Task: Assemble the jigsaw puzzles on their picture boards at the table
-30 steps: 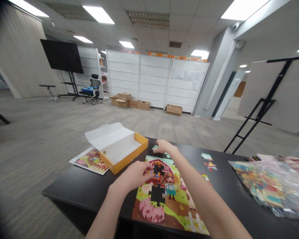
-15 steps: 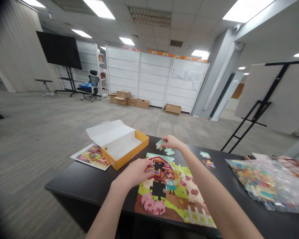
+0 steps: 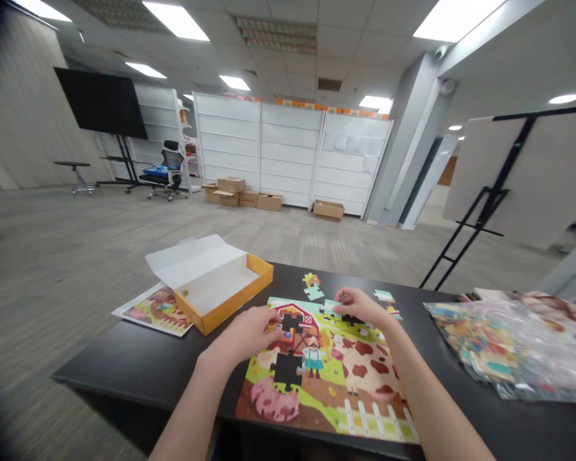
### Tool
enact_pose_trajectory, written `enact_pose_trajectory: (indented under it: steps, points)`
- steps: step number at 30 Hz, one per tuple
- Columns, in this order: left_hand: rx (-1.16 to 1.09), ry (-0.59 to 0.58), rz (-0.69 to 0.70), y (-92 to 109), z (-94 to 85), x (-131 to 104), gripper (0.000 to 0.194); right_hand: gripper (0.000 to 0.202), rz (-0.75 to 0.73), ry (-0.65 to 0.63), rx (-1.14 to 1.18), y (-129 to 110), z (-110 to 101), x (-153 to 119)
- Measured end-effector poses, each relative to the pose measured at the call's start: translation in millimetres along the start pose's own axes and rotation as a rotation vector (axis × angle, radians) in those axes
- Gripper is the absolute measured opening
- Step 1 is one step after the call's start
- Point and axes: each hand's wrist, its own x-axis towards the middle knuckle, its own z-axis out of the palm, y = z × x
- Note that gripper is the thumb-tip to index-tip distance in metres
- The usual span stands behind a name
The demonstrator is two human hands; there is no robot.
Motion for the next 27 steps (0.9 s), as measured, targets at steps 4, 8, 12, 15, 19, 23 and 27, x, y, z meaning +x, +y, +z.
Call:
enact_pose_trajectory:
  steps: [4, 8, 12, 15, 19, 23, 27]
  points:
    - [0.021, -0.009, -0.001, 0.0, 2.7, 4.6, 0.018, 0.050, -0.009, 0.023, 0.004, -1.0, 2.0, 0.2]
    - [0.054, -0.019, -0.008, -1.2, 7.9, 9.5, 0.020, 0.041, -0.056, 0.071, -0.118, 4.3, 1.8, 0.9]
    - [0.066, -0.026, -0.004, -1.0, 9.9, 9.7, 0.020, 0.035, -0.094, 0.099, -0.290, 8.5, 2.7, 1.2]
    - [0.047, -0.031, 0.003, -1.5, 8.4, 7.2, 0.022, 0.030, -0.117, 0.121, -0.342, 7.7, 3.4, 0.6]
    - [0.013, -0.029, 0.009, -2.6, 5.6, 2.7, 0.021, 0.028, -0.156, 0.133, -0.369, 3.5, 7.6, -0.9]
    - [-0.013, -0.016, 0.015, -2.0, 0.5, -1.8, 0.021, 0.031, -0.166, 0.109, -0.395, 0.5, 12.7, -2.1]
    - [-0.027, -0.037, -0.001, -1.0, -5.6, -4.8, 0.024, 0.035, -0.151, 0.129, -0.396, -5.3, 11.2, 5.5]
